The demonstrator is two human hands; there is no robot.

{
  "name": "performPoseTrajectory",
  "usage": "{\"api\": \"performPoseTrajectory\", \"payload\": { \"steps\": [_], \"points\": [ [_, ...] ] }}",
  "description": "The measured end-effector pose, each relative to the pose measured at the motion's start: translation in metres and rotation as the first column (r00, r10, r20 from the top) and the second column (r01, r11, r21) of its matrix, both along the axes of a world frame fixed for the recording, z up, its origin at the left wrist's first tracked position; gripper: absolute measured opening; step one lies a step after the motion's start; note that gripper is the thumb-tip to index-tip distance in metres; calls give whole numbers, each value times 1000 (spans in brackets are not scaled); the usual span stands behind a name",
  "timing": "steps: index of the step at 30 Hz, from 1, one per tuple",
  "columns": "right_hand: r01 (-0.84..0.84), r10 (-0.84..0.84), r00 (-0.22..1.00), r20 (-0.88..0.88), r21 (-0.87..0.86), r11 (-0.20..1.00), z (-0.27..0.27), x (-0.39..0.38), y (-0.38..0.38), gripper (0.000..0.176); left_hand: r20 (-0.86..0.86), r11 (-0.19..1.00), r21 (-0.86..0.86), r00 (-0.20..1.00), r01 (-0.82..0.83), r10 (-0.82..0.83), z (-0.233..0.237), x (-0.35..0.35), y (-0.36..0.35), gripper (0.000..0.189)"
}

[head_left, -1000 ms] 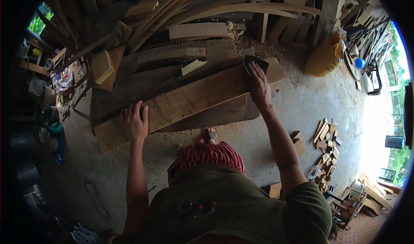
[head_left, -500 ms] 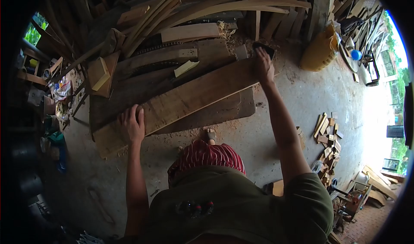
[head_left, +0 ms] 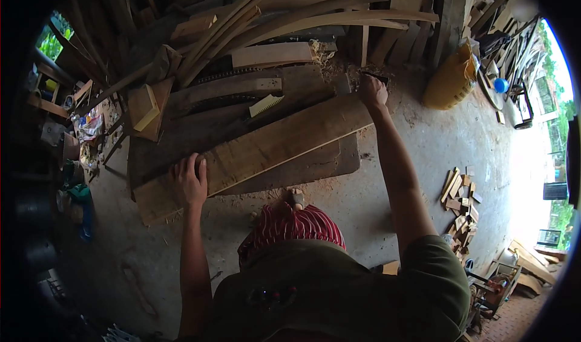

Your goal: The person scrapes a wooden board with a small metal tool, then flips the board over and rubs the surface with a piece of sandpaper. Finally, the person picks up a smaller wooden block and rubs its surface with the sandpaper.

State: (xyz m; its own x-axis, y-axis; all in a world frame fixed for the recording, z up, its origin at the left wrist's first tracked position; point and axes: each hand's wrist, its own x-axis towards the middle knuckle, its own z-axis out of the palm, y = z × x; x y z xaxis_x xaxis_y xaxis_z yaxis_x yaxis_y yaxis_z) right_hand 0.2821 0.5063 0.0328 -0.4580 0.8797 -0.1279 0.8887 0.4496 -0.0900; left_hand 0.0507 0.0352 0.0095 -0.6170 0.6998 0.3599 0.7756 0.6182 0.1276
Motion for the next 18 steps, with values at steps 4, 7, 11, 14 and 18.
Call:
{"api": "performPoseTrajectory", "payload": {
  "steps": [4, 7, 11, 14, 18],
  "points": [
    [-264, 384, 888, -255, 402, 877, -50, 5, -58, 36, 9, 1000, 9, 1000, 3, -3, 2, -1, 2, 31],
    [-303, 377, 893, -247, 290, 908, -50, 18, -21, 34, 25, 1000, 22, 1000, -4, 4, 3, 0, 2, 31],
    [-1, 3, 998, -57, 28, 1000, -11, 6, -1, 35, 32, 1000, 20, 999, -2, 2, 2, -2, 1, 30],
    [-292, 404, 875, -267, 375, 880, -62, 17, -41, 36, 26, 1000, 16, 1000, -14, 14, 0, -1, 4, 30],
    [-276, 338, 925, -174, 303, 912, -38, 24, -39, 32, 37, 1000, 22, 999, -2, 1, 2, -1, 2, 31]
  ]
}}
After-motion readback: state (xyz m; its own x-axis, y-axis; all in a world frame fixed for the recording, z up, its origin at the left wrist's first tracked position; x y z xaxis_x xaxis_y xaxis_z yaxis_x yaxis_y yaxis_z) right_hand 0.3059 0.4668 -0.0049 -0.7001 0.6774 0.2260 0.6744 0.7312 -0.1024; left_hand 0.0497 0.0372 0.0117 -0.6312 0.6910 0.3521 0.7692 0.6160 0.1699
